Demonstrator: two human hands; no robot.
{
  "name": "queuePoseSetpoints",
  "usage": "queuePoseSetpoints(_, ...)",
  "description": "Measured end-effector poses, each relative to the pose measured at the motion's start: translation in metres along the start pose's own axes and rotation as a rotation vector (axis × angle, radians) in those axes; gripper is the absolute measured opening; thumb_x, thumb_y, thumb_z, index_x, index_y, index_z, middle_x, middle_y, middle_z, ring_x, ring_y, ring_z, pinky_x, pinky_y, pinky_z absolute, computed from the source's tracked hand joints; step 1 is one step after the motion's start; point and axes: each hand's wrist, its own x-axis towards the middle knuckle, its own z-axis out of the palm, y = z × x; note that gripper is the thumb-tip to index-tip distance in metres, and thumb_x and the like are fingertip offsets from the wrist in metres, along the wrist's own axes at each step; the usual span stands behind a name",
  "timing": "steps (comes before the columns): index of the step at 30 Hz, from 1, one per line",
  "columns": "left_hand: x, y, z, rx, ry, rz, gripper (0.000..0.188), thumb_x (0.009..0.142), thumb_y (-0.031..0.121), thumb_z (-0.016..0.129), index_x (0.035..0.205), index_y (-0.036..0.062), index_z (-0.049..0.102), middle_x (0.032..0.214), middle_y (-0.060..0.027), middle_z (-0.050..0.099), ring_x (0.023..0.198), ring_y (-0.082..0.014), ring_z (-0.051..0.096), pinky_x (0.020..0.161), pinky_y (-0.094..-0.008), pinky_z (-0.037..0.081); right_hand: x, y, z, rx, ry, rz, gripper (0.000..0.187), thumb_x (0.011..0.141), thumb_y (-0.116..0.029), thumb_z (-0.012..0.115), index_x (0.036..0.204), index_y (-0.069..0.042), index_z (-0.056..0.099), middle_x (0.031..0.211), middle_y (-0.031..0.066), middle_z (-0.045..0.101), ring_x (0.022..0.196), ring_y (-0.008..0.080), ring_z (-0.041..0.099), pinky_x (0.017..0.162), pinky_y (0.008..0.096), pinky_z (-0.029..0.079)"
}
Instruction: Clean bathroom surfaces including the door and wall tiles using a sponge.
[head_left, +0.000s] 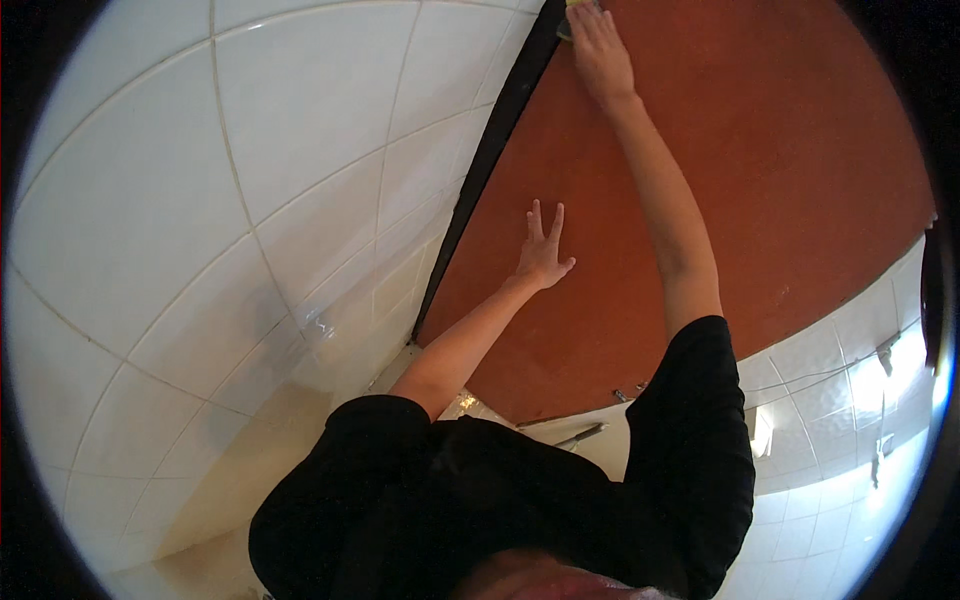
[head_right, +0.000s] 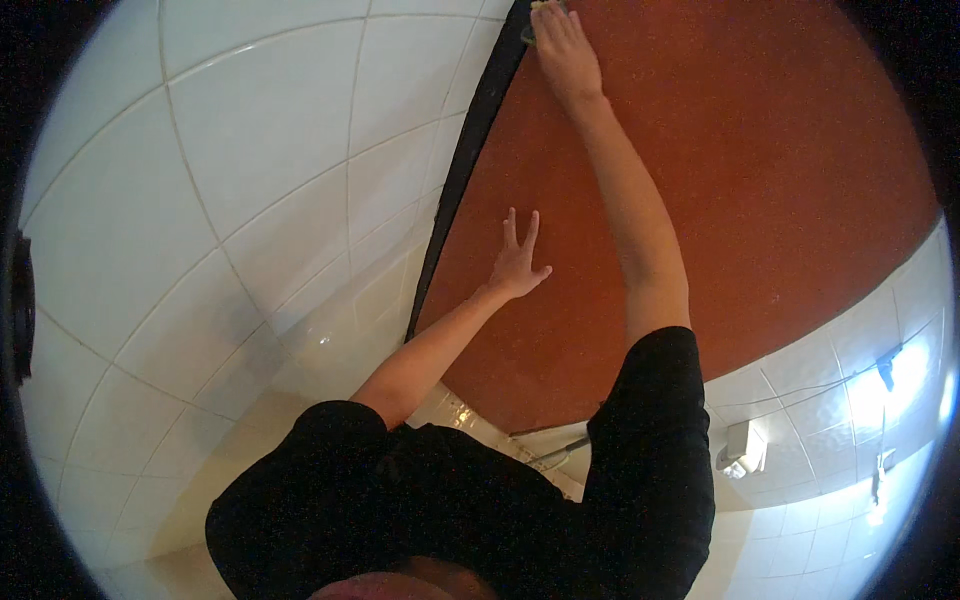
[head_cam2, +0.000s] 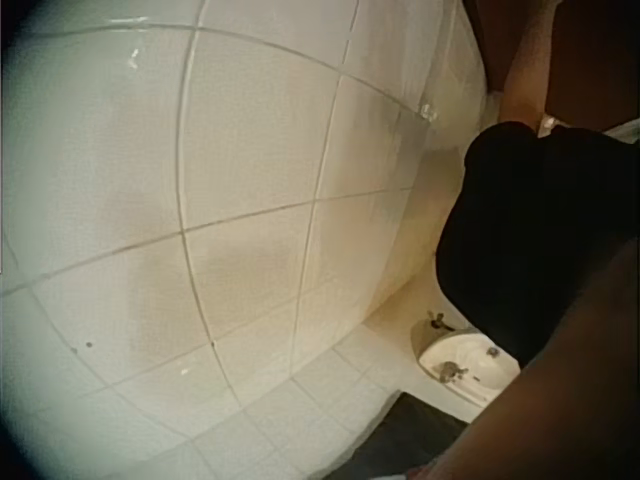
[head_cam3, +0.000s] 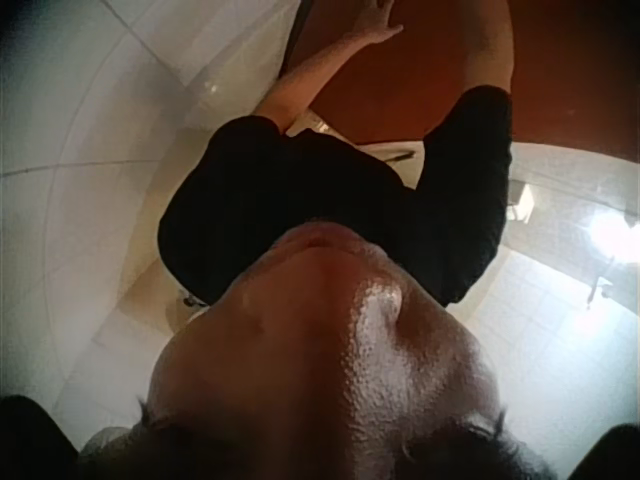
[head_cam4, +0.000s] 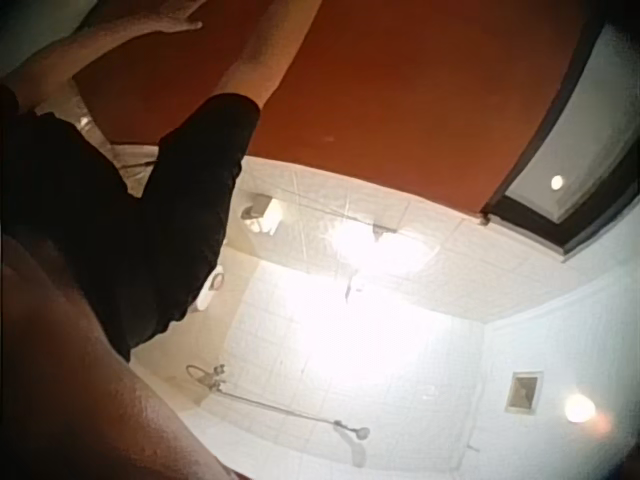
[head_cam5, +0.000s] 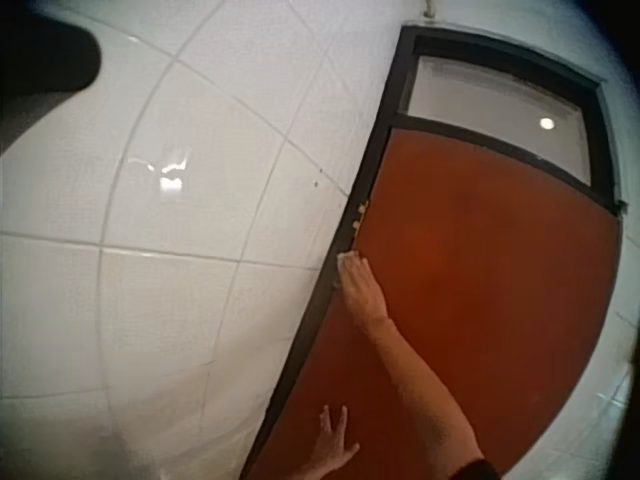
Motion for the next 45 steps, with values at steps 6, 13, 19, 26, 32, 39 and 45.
queuePoseSetpoints(6,0.001,0.013,0.006,0.01,-0.007,0.096,0.128,0.093,0.041,0.083,0.173,0.0245,-0.015,0.175,-0.0263,-0.022,0.163,-0.0533,0.006,0.113,-0.0588,0.05,-0.065,-0.026,0.015,0.516,-0.087,-0.542,0.046,0.104,-0.01,0.054,0.149,0.001,0.057,0.152,0.0152,0.059,0.146,0.0292,0.053,0.124,0.0438,0.043)
queuePoseSetpoints(13,-0.007,-0.005,0.013,0.079,0.026,0.111,0.126,0.093,0.044,0.082,0.173,0.0287,-0.014,0.175,-0.0243,-0.024,0.162,-0.0548,0.006,0.115,-0.0773,0.036,-0.004,0.066,-0.024,0.323,0.084,-0.097,0.048,0.098,-0.006,0.06,0.145,0.001,0.057,0.153,0.0141,0.057,0.144,0.0309,0.054,0.124,0.0458,0.042)
queuePoseSetpoints(19,-0.008,-0.003,0.005,0.048,-0.05,0.102,0.123,0.095,0.041,0.081,0.173,0.0285,-0.013,0.174,-0.0251,-0.026,0.162,-0.0559,0.005,0.117,-0.0758,0.035,0.014,0.192,-0.059,0.492,0.166,0.036,0.047,0.097,-0.001,0.058,0.144,-0.005,0.058,0.149,0.0141,0.059,0.138,0.0345,0.057,0.12,0.0484,0.044)
queuePoseSetpoints(26,0.0,-0.004,0.003,0.07,-0.032,0.113,0.122,0.096,0.041,0.08,0.172,0.027,-0.014,0.174,-0.026,-0.027,0.161,-0.0578,0.002,0.121,-0.073,0.032,-0.014,0.275,-0.1,0.252,0.136,0.027,0.044,0.1,0.0,0.053,0.143,-0.006,0.056,0.144,0.0154,0.06,0.134,0.0367,0.056,0.114,0.0481,0.046)
queuePoseSetpoints(32,0.005,-0.007,0.032,0.07,0.097,0.129,0.12,0.097,0.043,0.079,0.173,0.0233,-0.012,0.174,-0.0271,-0.024,0.161,-0.057,0.0,0.12,-0.0715,0.036,-0.059,0.301,-0.152,0.145,0.252,0.326,0.05,0.091,0.006,0.058,0.14,-0.007,0.058,0.145,0.0131,0.061,0.137,0.0364,0.056,0.117,0.0466,0.043)
queuePoseSetpoints(39,0.011,0.023,0.002,-0.2,-0.047,-0.049,0.106,0.101,0.05,0.071,0.174,0.0207,0.002,0.175,-0.0292,-0.011,0.16,-0.0557,0.012,0.12,-0.0649,0.041,-0.124,0.402,-0.192,0.022,0.261,0.527,0.051,0.093,0.001,0.063,0.143,-0.004,0.058,0.147,0.0158,0.059,0.139,0.0369,0.053,0.121,0.0469,0.04)
queuePoseSetpoints(45,0.031,0.082,-0.06,-0.145,0.121,0.105,0.096,0.102,0.052,0.069,0.174,0.027,0.011,0.175,-0.0301,-0.004,0.16,-0.0568,0.012,0.12,-0.0663,0.04,-0.111,0.46,-0.169,-0.418,0.423,0.743,0.043,0.1,-0.019,0.066,0.138,0.0,0.058,0.148,0.0181,0.056,0.14,0.0379,0.05,0.119,0.0487,0.039)
